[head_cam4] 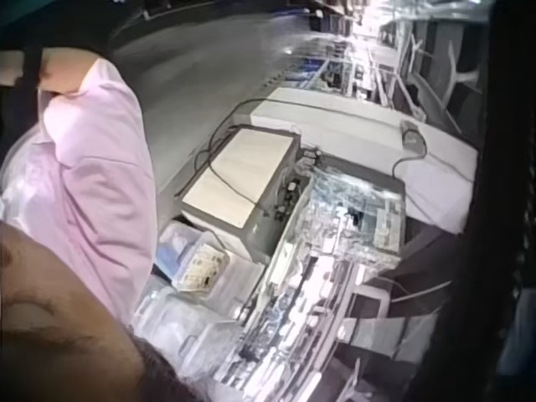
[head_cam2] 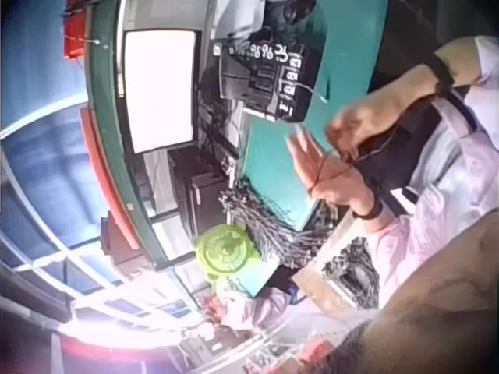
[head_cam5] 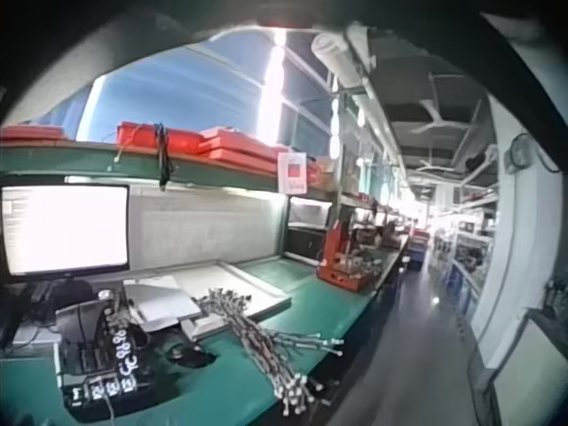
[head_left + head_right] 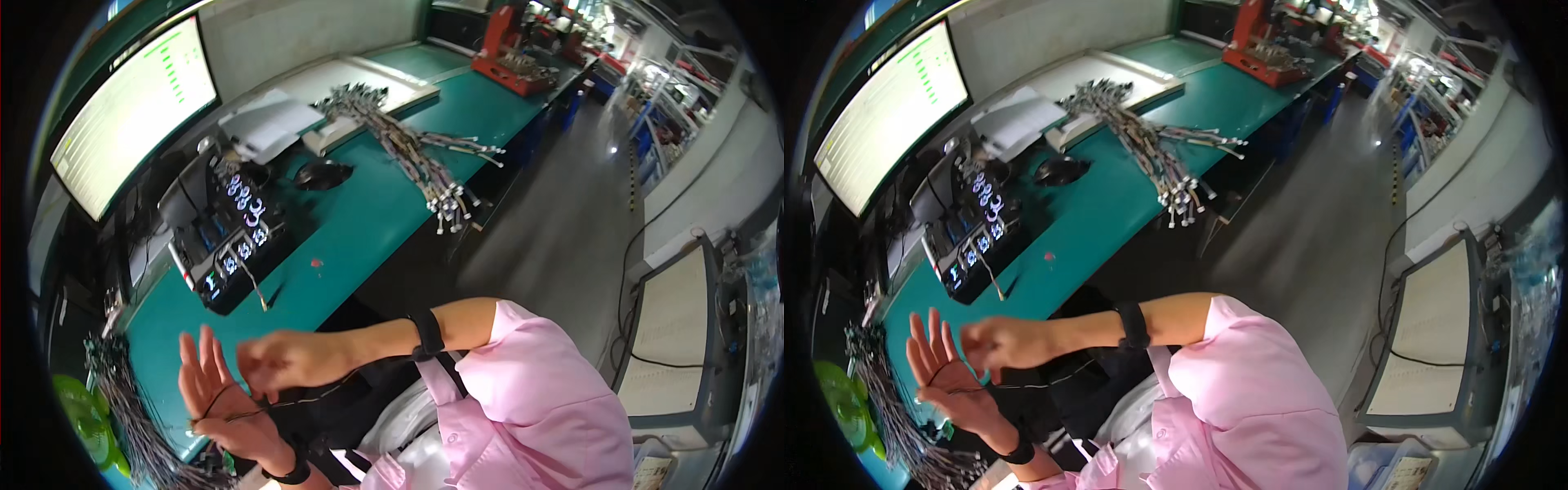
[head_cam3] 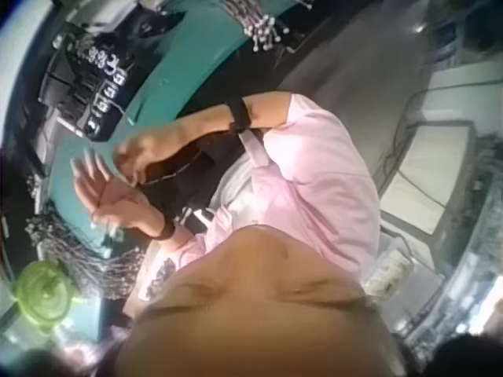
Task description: Assembling and testing electronic wire harnesses at a factory workstation.
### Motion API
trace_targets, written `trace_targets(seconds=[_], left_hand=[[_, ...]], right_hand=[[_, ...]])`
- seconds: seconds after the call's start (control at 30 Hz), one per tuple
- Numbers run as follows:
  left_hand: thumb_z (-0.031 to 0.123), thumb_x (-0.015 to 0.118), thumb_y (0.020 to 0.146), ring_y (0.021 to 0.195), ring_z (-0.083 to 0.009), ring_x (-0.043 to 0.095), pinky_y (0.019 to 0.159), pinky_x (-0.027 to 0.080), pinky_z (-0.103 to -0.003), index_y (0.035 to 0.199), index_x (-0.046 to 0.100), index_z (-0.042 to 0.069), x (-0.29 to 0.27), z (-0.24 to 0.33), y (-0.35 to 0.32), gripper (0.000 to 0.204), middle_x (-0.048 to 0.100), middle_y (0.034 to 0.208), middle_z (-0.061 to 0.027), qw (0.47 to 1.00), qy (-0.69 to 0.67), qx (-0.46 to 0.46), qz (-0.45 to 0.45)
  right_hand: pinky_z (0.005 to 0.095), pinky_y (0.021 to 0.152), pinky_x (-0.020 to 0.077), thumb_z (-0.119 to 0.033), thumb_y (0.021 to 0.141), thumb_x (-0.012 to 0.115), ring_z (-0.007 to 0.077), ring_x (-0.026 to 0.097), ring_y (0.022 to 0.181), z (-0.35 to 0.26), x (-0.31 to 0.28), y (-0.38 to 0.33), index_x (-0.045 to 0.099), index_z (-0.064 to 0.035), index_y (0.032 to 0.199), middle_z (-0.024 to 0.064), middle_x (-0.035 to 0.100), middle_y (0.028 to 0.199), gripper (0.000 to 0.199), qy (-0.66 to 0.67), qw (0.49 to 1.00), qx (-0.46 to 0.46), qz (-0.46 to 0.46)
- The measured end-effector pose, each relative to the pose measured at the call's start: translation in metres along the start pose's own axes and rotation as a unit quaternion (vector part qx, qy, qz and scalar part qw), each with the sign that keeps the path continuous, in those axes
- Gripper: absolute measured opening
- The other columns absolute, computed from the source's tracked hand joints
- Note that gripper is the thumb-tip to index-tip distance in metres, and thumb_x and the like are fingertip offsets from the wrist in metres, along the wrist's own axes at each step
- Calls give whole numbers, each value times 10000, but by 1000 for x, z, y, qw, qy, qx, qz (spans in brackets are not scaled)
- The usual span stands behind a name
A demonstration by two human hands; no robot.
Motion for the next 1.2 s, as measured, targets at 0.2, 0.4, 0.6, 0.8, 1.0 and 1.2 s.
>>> trace_targets(seconds=[0.2,0.4,0.6,0.8,1.0,1.2], left_hand=[[294,348,859,358,-85,320,385,373,-200,782,440,53,-36,42,-14,269,336,496,-28,944,-321,-71,36],[263,384,849,286,-48,252,263,230,-162,801,468,33,-89,60,-36,250,326,438,-12,954,-290,4,78],[269,332,866,261,-34,243,221,181,-158,930,474,20,-124,93,-44,294,345,423,-18,904,-414,43,100],[204,387,844,243,-38,248,202,169,-168,871,528,9,-145,129,-56,243,368,415,-25,921,-328,176,115],[245,462,794,491,-129,512,406,392,-219,904,540,9,-100,74,-91,271,543,734,-101,993,-36,-99,-52],[342,356,839,659,-163,527,607,409,-257,993,492,-30,-27,-48,-76,425,533,832,-95,909,220,-335,-114]], right_hand=[[274,564,382,-178,796,471,172,494,608,75,25,-67,440,-22,878,73,496,674,179,-159,973,100,-134],[309,530,393,-169,783,449,237,515,570,107,38,-75,480,-20,740,117,524,635,158,-83,972,137,-173],[265,514,419,-101,757,472,177,551,564,109,-29,-85,515,10,745,93,544,620,120,-251,947,180,-91],[293,502,411,-95,737,494,216,537,569,84,-69,-89,521,-6,700,96,529,614,101,-346,930,125,3],[294,478,417,-77,711,522,241,516,536,72,-28,-60,535,-11,701,86,520,655,68,-458,889,26,0],[253,436,402,-58,679,564,175,502,491,49,1,-22,488,-20,746,86,510,735,108,-524,847,-83,-12]])
Point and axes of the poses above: each hand's wrist, its own y-axis towards the middle knuckle, its own x-axis out of the palm, z = x × y, the point moved 6 cm from there along y, towards the middle knuckle
